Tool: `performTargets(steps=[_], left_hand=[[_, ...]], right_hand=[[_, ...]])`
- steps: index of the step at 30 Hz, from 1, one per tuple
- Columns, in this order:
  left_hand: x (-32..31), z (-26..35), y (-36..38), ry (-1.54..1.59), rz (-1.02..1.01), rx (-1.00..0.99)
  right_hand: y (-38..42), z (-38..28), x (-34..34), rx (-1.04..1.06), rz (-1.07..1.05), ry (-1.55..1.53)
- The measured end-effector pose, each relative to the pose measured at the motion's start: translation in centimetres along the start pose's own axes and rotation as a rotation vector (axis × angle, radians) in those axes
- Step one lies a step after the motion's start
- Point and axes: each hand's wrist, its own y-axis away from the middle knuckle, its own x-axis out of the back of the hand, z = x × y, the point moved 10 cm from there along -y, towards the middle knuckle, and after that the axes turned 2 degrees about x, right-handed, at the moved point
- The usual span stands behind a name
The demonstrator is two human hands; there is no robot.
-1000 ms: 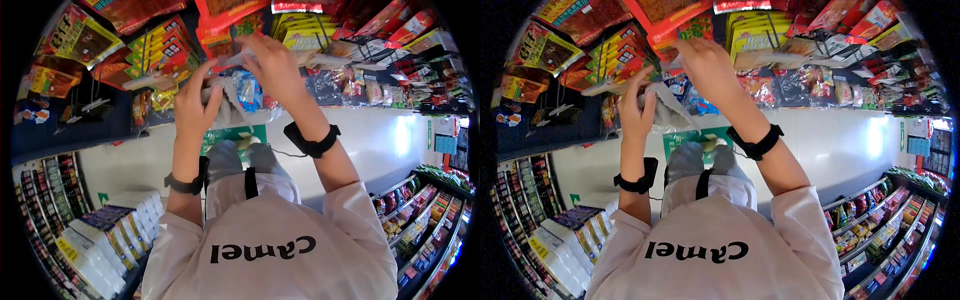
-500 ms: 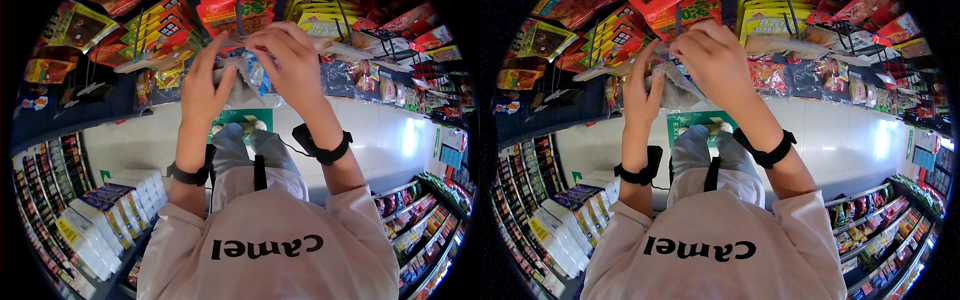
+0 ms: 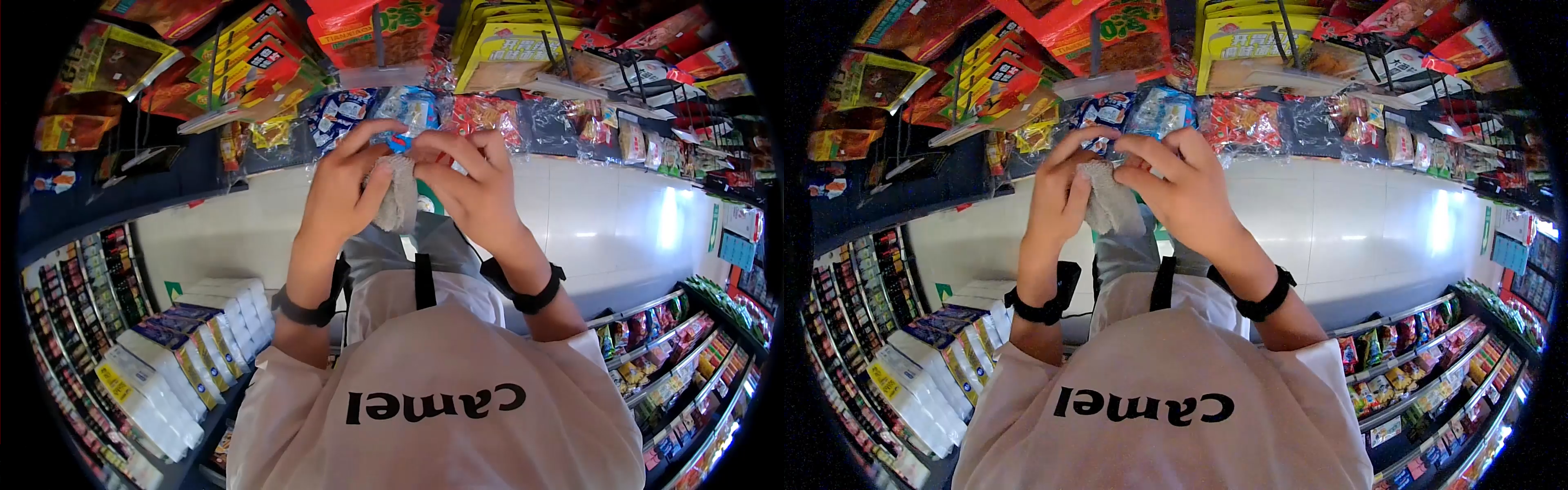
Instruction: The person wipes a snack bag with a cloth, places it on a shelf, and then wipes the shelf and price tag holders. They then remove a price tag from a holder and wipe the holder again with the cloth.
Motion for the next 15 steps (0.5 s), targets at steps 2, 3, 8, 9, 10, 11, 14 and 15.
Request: performTargets(steps=[2, 3, 8, 9, 10, 11, 14, 15], left_hand=[[-1.3, -1.2, 0.6, 0.097, -0.028, 0.035], [-1.9, -2.1, 0.9, 0.127, -0.036, 0.059], [-4.5, -4.9, 2.2, 0.211, -0.096, 0.230], [-4.2, -4.5, 1.9, 0.171, -0.058, 0.178], [-4.0, -4.0, 1.7, 0.131, -0.021, 0.125], [-4.1, -3.8, 1.7, 0.133, -0.022, 0.126], [-3.7, -3.1, 1.2, 0.004, 0.033, 0.119], [-3.7, -2.5, 1.1, -0.099, 0.018, 0.074]], right_hand=[[0.9, 0.4, -0.4, -0.041, -0.037, -0.094], [1.3, 0.6, -0.4, -0.046, -0.038, -0.093], [3.1, 1.6, -1.6, -0.099, -0.091, -0.317], [3.3, 1.6, -1.7, -0.101, -0.091, -0.315], [3.7, 2.1, -2.0, -0.165, -0.078, -0.404], [3.9, 2.5, -2.1, -0.229, -0.064, -0.492], [3.4, 2.9, -1.5, -0.372, -0.085, -0.538], [3.3, 2.9, -1.8, -0.370, -0.086, -0.540]])
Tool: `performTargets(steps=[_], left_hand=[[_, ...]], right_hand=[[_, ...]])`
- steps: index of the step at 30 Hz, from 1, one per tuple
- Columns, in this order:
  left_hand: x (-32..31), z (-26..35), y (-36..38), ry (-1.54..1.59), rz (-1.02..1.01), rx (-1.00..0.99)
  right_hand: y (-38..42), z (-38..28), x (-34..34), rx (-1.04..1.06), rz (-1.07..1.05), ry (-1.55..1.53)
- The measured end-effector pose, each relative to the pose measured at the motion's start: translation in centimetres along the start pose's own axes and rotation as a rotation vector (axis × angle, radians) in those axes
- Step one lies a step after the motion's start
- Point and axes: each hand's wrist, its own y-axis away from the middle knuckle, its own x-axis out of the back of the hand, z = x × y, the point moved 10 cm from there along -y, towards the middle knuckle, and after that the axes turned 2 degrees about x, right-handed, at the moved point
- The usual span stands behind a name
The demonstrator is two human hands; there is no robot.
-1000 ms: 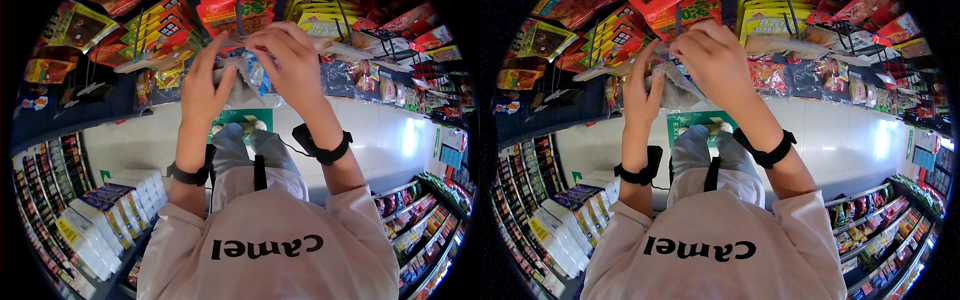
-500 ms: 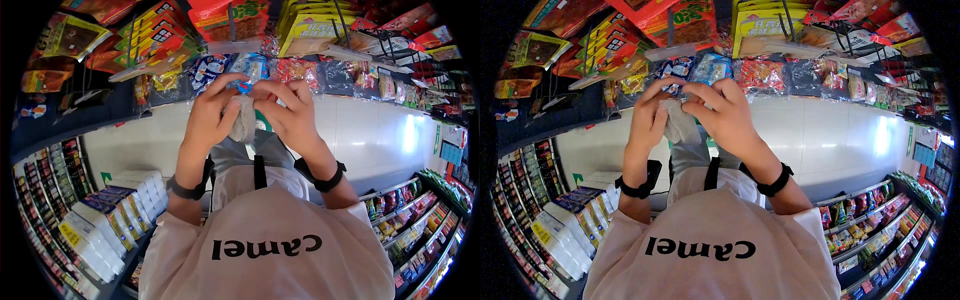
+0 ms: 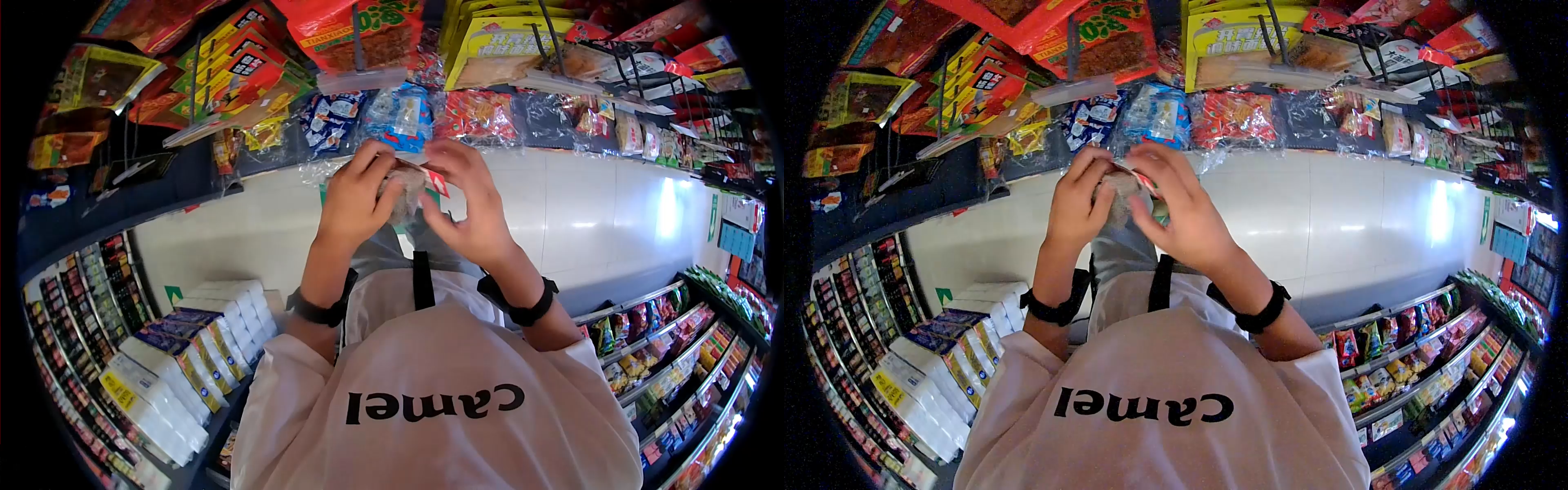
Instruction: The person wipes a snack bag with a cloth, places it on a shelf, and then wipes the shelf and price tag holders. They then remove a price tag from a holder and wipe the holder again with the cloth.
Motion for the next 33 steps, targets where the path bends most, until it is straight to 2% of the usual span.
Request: performTargets(steps=[2, 3, 4, 5, 6, 8, 12, 16, 17, 19, 23, 33], left_hand=[[-0.1, 0.7, -0.1, -0.104, -0.009, -0.046], [0.0, 1.2, -0.2, -0.158, 0.009, -0.095], [0.2, 1.8, -0.3, -0.213, 0.028, -0.145], [0.3, 1.8, -0.4, -0.215, 0.030, -0.144], [0.3, 1.7, -0.4, -0.233, 0.017, -0.152], [0.4, 1.5, -0.5, -0.253, 0.006, -0.158], [1.2, 1.1, -0.5, -0.218, 0.097, -0.139], [3.4, 1.9, -1.1, -0.270, 0.268, -0.117], [3.7, 2.0, -1.2, -0.270, 0.269, -0.115], [4.0, 0.2, -1.5, -0.271, 0.218, 0.081], [5.2, -0.4, -1.9, -0.326, 0.263, 0.110], [6.5, -0.7, -1.8, -0.412, 0.312, 0.115]], right_hand=[[-0.1, 1.6, 0.9, -0.122, 0.141, -0.037], [-0.2, 1.7, 1.0, -0.121, 0.140, -0.037], [-0.3, 2.7, 0.4, -0.212, 0.071, -0.110], [-0.2, 3.6, -0.3, -0.301, 0.001, -0.184], [-0.4, 3.7, -0.3, -0.298, -0.001, -0.185], [-1.1, 2.4, 0.2, -0.134, 0.012, -0.069], [-1.6, 2.3, -0.3, -0.095, -0.092, -0.011], [-2.0, 1.5, 0.3, -0.031, -0.048, 0.150], [-2.0, 1.4, 0.5, -0.040, -0.035, 0.184], [-2.1, 1.4, 1.4, 0.017, 0.012, 0.265], [-2.5, 0.4, 3.3, 0.128, 0.145, 0.459], [-2.9, -1.1, 3.5, 0.215, 0.215, 0.487]])
